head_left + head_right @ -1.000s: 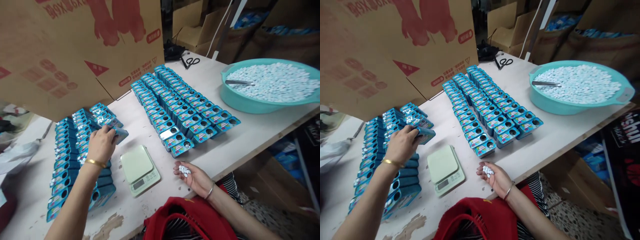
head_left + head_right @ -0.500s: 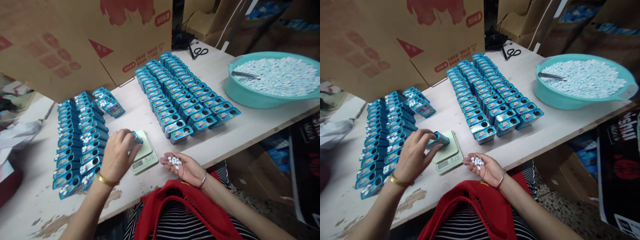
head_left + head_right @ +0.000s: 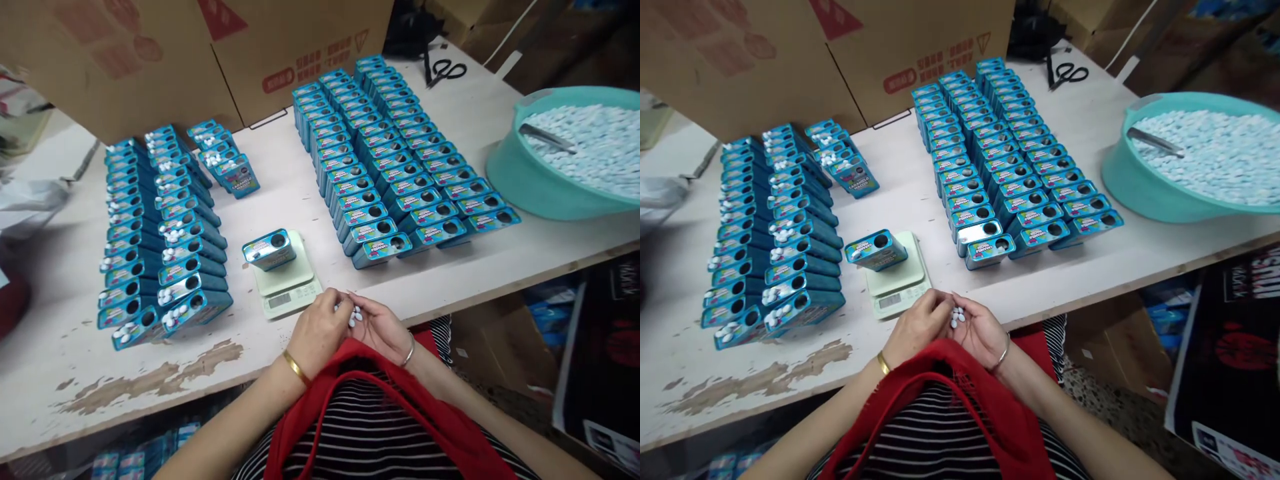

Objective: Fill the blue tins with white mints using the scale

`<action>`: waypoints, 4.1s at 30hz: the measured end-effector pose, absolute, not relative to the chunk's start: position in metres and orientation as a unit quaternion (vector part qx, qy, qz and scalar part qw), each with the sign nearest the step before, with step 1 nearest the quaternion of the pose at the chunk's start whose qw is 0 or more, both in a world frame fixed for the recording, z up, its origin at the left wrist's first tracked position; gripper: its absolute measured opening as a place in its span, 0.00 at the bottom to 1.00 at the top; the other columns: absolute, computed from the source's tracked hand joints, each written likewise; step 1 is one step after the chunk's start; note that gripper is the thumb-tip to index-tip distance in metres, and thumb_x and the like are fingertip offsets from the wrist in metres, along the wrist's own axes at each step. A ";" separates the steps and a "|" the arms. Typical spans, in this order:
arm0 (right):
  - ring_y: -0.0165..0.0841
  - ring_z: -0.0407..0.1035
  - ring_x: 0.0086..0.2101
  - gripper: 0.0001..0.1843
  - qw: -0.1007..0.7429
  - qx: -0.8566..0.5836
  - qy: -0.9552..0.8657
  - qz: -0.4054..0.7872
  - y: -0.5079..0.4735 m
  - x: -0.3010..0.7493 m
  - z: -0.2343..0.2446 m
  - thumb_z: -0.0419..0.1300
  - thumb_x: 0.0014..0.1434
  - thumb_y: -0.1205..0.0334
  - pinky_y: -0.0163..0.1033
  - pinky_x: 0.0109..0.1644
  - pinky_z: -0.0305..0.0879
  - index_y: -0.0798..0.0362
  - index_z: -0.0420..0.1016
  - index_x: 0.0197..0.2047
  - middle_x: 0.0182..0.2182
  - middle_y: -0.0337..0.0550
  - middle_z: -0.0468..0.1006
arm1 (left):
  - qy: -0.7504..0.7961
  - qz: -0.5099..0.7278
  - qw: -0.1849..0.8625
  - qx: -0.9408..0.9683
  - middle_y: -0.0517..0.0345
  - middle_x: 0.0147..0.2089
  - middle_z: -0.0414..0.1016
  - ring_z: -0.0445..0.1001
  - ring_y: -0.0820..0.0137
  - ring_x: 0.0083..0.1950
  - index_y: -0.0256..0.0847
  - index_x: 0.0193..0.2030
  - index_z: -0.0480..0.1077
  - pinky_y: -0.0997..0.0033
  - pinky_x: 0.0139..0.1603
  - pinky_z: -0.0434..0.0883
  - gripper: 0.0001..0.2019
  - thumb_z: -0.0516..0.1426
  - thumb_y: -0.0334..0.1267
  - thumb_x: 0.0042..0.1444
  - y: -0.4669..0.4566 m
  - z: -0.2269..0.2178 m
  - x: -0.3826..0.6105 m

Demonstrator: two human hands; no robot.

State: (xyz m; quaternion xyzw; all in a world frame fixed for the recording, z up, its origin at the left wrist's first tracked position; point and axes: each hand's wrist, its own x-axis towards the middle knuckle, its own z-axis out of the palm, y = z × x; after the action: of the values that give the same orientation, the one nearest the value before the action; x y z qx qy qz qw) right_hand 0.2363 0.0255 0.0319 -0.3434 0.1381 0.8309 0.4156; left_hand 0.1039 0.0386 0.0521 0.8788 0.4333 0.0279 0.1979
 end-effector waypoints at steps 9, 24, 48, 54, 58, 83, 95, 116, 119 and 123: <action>0.32 0.75 0.33 0.10 0.386 -0.339 0.141 0.846 0.034 0.232 0.030 0.51 0.61 0.66 0.38 0.42 0.72 0.57 0.73 0.35 0.27 0.43 0.78 | 0.423 -0.001 0.205 0.883 0.53 0.43 0.65 0.68 0.69 0.39 0.41 0.47 0.63 0.72 0.35 0.70 0.10 0.48 0.31 0.59 0.049 0.048 0.102; 0.23 0.71 0.27 0.14 0.412 -0.225 0.125 0.874 0.074 0.201 0.060 0.45 0.66 0.69 0.28 0.35 0.70 0.59 0.71 0.38 0.27 0.38 0.76 | 0.367 0.130 0.149 0.909 0.50 0.43 0.67 0.70 0.70 0.41 0.37 0.47 0.63 0.70 0.40 0.74 0.09 0.48 0.33 0.61 0.086 0.086 0.055; 0.29 0.74 0.32 0.06 0.440 -0.417 0.124 0.785 0.056 0.231 0.029 0.53 0.58 0.71 0.32 0.35 0.68 0.59 0.71 0.33 0.27 0.44 0.76 | 0.550 0.272 0.027 0.790 0.59 0.41 0.72 0.70 0.71 0.38 0.45 0.43 0.71 0.65 0.40 0.68 0.08 0.55 0.38 0.58 0.119 0.157 -0.014; 0.29 0.72 0.31 0.04 0.454 -0.457 0.088 0.760 0.039 0.239 0.021 0.61 0.52 0.69 0.32 0.33 0.66 0.57 0.72 0.33 0.29 0.42 0.76 | 0.578 0.286 0.067 0.762 0.59 0.37 0.72 0.70 0.72 0.35 0.43 0.43 0.72 0.66 0.37 0.68 0.08 0.57 0.39 0.56 0.102 0.128 -0.036; 0.28 0.72 0.31 0.07 0.445 -0.439 0.046 0.779 0.038 0.239 0.027 0.62 0.51 0.68 0.32 0.34 0.65 0.58 0.72 0.36 0.30 0.43 0.77 | 0.569 0.285 0.075 0.768 0.58 0.38 0.72 0.69 0.72 0.35 0.44 0.44 0.71 0.67 0.37 0.68 0.08 0.57 0.39 0.57 0.095 0.118 -0.035; 0.28 0.73 0.33 0.26 0.450 -0.270 0.092 0.847 0.068 0.210 0.059 0.40 0.69 0.53 0.32 0.39 0.69 0.63 0.74 0.41 0.33 0.49 0.78 | 0.380 0.188 0.182 0.887 0.50 0.48 0.68 0.69 0.66 0.49 0.43 0.56 0.62 0.65 0.48 0.71 0.17 0.53 0.34 0.60 0.090 0.093 0.052; 0.24 0.71 0.31 0.23 0.449 -0.245 0.105 0.853 0.066 0.204 0.059 0.40 0.69 0.60 0.29 0.39 0.68 0.62 0.73 0.45 0.34 0.46 0.78 | 0.374 0.218 0.237 0.870 0.54 0.43 0.67 0.69 0.73 0.46 0.40 0.44 0.65 0.74 0.43 0.70 0.08 0.50 0.28 0.60 0.082 0.079 0.060; 0.28 0.73 0.38 0.22 0.438 -0.284 0.102 0.847 0.047 0.231 0.043 0.42 0.68 0.57 0.34 0.44 0.69 0.59 0.73 0.47 0.41 0.48 0.78 | 0.347 0.200 0.155 0.903 0.49 0.44 0.71 0.68 0.67 0.42 0.36 0.49 0.67 0.67 0.39 0.71 0.11 0.50 0.33 0.61 0.061 0.057 0.085; 0.31 0.73 0.41 0.18 0.420 -0.312 0.094 0.847 0.036 0.237 0.036 0.47 0.66 0.56 0.38 0.48 0.68 0.57 0.74 0.46 0.43 0.48 0.78 | 0.348 0.193 0.156 0.904 0.51 0.39 0.71 0.68 0.67 0.39 0.36 0.42 0.69 0.68 0.37 0.71 0.09 0.48 0.33 0.62 0.050 0.037 0.098; 0.31 0.72 0.41 0.14 0.431 -0.324 0.093 0.837 0.027 0.239 0.030 0.51 0.63 0.57 0.38 0.48 0.68 0.55 0.74 0.45 0.41 0.44 0.79 | 0.380 0.167 0.210 0.885 0.53 0.41 0.70 0.69 0.69 0.40 0.38 0.43 0.67 0.70 0.38 0.71 0.08 0.48 0.32 0.61 0.046 0.034 0.102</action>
State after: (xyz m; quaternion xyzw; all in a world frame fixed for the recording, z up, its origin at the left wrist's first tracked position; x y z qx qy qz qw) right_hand 0.2394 0.0273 0.0305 -0.3237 0.0930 0.8374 0.4306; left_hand 0.1017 0.0462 0.0338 0.8850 0.3804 0.1667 0.2103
